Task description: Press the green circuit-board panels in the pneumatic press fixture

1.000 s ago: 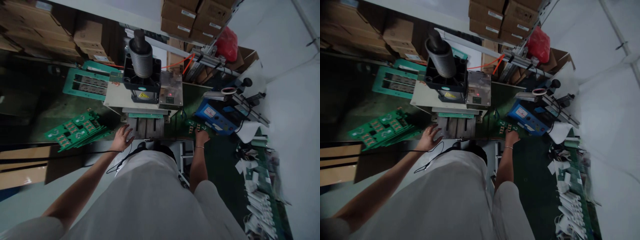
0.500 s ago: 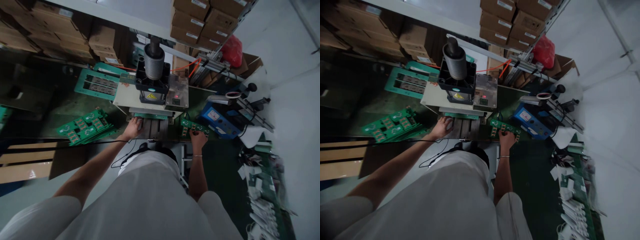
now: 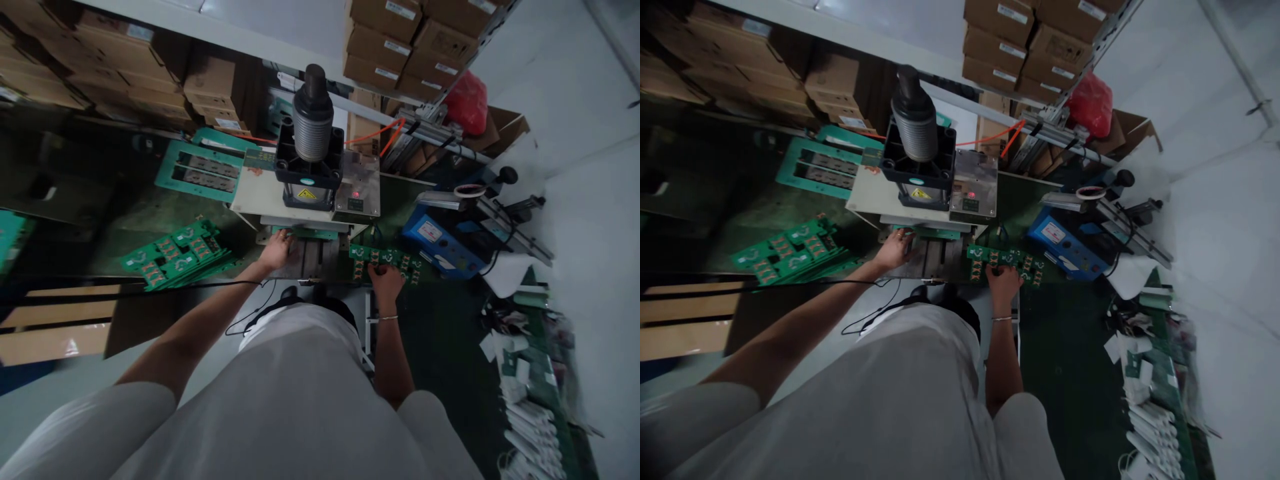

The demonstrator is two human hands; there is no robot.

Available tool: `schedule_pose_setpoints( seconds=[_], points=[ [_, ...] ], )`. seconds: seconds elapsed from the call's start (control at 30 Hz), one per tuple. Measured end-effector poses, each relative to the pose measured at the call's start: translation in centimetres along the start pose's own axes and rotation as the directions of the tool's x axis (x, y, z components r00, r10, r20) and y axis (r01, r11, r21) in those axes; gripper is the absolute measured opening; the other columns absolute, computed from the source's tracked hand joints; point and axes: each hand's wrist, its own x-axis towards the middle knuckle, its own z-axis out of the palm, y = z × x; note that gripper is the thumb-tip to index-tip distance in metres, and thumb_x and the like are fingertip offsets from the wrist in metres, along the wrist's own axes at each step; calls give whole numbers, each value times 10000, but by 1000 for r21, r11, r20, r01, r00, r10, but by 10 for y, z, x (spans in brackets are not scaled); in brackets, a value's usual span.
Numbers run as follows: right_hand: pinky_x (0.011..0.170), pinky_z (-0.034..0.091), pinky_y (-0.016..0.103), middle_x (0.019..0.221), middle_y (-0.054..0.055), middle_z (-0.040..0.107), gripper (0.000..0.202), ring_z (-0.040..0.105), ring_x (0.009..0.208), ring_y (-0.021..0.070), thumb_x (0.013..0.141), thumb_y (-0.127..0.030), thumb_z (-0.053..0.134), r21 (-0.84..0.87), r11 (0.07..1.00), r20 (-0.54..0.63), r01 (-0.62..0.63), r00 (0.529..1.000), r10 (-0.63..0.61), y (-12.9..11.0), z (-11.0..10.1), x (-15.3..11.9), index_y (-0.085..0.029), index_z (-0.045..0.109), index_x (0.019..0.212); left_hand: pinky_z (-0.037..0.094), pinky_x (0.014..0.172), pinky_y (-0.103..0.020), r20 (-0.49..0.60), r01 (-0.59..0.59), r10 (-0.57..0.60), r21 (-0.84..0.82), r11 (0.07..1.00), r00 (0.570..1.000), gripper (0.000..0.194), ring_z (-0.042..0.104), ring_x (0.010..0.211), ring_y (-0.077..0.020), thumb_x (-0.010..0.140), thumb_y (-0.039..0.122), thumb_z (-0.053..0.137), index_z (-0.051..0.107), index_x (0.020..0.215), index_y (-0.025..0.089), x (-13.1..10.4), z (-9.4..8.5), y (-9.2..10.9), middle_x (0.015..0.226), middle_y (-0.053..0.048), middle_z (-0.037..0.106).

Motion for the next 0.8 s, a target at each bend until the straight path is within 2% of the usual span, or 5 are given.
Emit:
schedule_pose_setpoints(
  seconds=[0.23,0.37,0.53,0.63,0.8],
  points=[
    [934,395,410,996,131,764,387,670,1022,304,894,-525,617,20,1000,60,14,998,-15,-7,-1,-2,-165,757,912,424,1147,-531,94,-29,27,16,999,995,531,518,1340,-398,942,380,570,617,1387,94,3,2,12,1465,-243,564],
    [942,398,416,1007,139,767,382,670,1038,313,887,-516,619,28,999,84,19,996,-21,-10,-2,-3,-160,758,902,412,1148,-525,175,-66,59,32,997,983,643,477,1398,-411,874,354,680,574,1470,135,-2,4,21,1541,-222,513],
    [927,420,413,993,127,771,352,685,1026,304,883,-497,630,27,999,65,26,998,-28,-12,-2,-7,-166,751,886,400,1147,-555,338,-175,139,80,981,931,849,456,1433,-456,757,400,799,535,1520,136,-18,4,38,1580,-254,468],
    [894,437,397,983,123,777,329,693,1008,299,870,-492,655,28,999,48,34,998,-35,-14,0,-10,-176,749,862,372,1167,-590,390,-172,113,120,978,914,893,429,1465,-479,739,436,795,524,1518,92,-21,4,50,1594,-293,446],
    [852,453,398,956,127,786,328,704,994,324,865,-508,671,19,1000,46,24,999,-25,-17,7,-13,-189,745,844,365,1185,-530,407,-146,92,104,984,909,832,454,1460,-425,747,432,772,554,1491,130,-15,-6,65,1534,-242,549]
  ],
)
